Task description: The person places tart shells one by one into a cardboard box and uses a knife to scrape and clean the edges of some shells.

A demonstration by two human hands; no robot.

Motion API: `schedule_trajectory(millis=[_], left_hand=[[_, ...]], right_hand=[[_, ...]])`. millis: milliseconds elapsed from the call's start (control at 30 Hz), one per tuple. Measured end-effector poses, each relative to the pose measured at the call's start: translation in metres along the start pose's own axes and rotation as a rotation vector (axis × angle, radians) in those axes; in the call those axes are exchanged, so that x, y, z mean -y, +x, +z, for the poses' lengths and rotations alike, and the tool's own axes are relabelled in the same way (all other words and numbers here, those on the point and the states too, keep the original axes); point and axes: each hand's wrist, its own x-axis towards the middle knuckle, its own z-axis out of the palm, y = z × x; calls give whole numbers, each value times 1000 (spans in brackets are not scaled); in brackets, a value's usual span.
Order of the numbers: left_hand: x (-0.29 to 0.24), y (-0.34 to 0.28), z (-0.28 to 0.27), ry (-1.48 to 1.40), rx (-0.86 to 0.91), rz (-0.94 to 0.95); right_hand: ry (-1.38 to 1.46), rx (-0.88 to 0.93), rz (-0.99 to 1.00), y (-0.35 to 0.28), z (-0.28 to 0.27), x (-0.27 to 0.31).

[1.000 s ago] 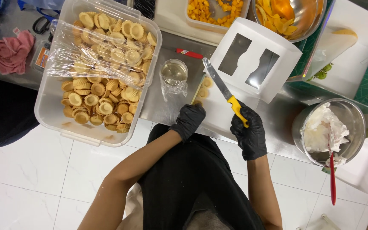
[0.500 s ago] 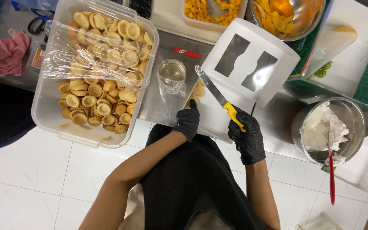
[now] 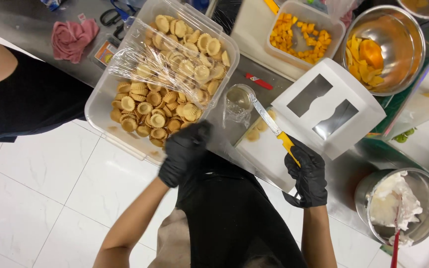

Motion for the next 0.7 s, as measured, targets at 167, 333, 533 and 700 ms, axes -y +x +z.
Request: schedule_trajectory(millis=[167,333,533,700], left_hand=[[122,35,-43,494,-41,-121],[157,46,-32,694,62,-150],[166,51,-25,847,202,-11],[172,55,-23,833,226,292]], right_hand=[[-53,-2,23,14,5,-1],[-79,59,28,24,17,4],[-338,108,-89,45,33,-2],[-779,39,-144,52,77,38]])
